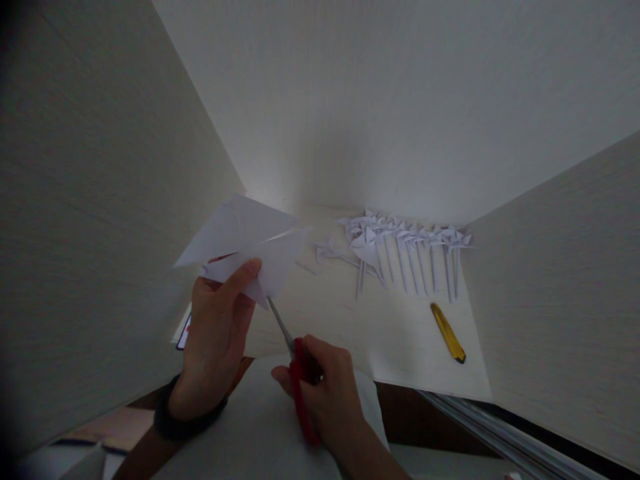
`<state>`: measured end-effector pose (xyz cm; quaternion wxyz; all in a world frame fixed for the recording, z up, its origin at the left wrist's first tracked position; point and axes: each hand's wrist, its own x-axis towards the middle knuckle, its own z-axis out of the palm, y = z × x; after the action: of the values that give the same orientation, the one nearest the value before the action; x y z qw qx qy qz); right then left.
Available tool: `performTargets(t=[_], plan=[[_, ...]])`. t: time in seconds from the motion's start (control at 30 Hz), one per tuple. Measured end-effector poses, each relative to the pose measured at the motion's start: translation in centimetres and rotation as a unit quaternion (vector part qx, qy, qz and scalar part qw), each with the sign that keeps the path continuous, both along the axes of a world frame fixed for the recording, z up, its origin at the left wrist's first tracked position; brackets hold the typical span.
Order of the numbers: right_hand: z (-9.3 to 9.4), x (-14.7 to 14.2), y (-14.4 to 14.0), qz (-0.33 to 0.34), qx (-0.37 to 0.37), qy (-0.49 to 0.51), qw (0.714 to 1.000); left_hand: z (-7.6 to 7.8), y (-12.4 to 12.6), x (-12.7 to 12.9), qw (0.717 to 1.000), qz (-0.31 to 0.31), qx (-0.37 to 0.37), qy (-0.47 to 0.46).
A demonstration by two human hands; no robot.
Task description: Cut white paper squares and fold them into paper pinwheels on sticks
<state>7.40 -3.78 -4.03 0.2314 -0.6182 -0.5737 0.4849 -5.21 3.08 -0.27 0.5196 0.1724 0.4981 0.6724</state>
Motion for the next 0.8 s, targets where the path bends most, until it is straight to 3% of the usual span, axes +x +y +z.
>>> performTargets(t=[0.8], plan=[[-0.95,0.57,-0.74,0.025,0.005,0.004,1.0,-0.12,-0.08,0.02,1.0,0.002,0.011,0.006]])
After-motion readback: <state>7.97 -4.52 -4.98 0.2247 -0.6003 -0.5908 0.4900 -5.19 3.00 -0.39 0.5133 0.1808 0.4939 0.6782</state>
